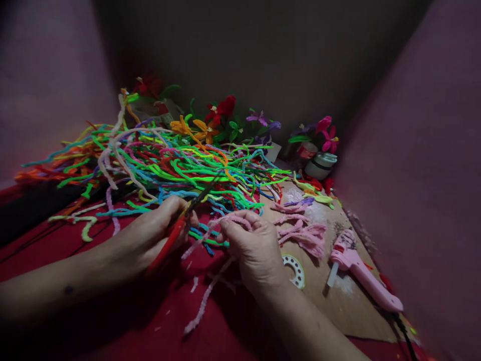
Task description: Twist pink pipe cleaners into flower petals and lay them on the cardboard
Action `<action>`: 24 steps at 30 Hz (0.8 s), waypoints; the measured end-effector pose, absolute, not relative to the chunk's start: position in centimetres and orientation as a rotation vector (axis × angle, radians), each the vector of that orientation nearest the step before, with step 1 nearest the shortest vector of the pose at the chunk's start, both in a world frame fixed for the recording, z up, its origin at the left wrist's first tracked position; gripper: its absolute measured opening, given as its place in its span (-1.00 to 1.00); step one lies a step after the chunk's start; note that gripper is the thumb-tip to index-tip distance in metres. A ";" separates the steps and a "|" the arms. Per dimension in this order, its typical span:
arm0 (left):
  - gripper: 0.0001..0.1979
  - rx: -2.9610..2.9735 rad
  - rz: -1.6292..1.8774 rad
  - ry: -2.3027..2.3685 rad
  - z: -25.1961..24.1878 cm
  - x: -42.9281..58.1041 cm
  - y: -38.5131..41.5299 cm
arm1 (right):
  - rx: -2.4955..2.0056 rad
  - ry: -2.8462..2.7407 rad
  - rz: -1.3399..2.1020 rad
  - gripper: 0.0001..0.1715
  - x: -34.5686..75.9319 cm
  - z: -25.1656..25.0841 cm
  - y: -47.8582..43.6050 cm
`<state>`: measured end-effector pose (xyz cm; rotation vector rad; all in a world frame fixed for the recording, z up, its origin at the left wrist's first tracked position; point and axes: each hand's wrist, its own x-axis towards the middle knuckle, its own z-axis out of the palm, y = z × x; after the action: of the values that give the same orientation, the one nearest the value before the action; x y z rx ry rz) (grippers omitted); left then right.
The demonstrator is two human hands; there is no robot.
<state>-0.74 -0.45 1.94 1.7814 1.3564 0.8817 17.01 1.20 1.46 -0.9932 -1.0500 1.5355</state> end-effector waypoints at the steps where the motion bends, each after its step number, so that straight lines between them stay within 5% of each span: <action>1: -0.83 1.875 0.837 1.400 1.8 -1.0 -0.5 | -0.990 -1.056 1.502 -0.86 17.1 1.5 1.4; 9: -0.88 2.269 0.301 1.590 1.1 -1.0 -1.4 | -0.976 -1.011 1.358 -0.91 17.8 1.3 2.1; 24: -0.96 2.276 0.251 1.591 2.0 -0.7 -1.2 | -0.902 -1.039 1.404 -0.93 17.8 1.2 2.1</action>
<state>-0.67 -1.22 1.95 2.2758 1.5911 0.2514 17.84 2.06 1.23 -0.9021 -1.0391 1.4036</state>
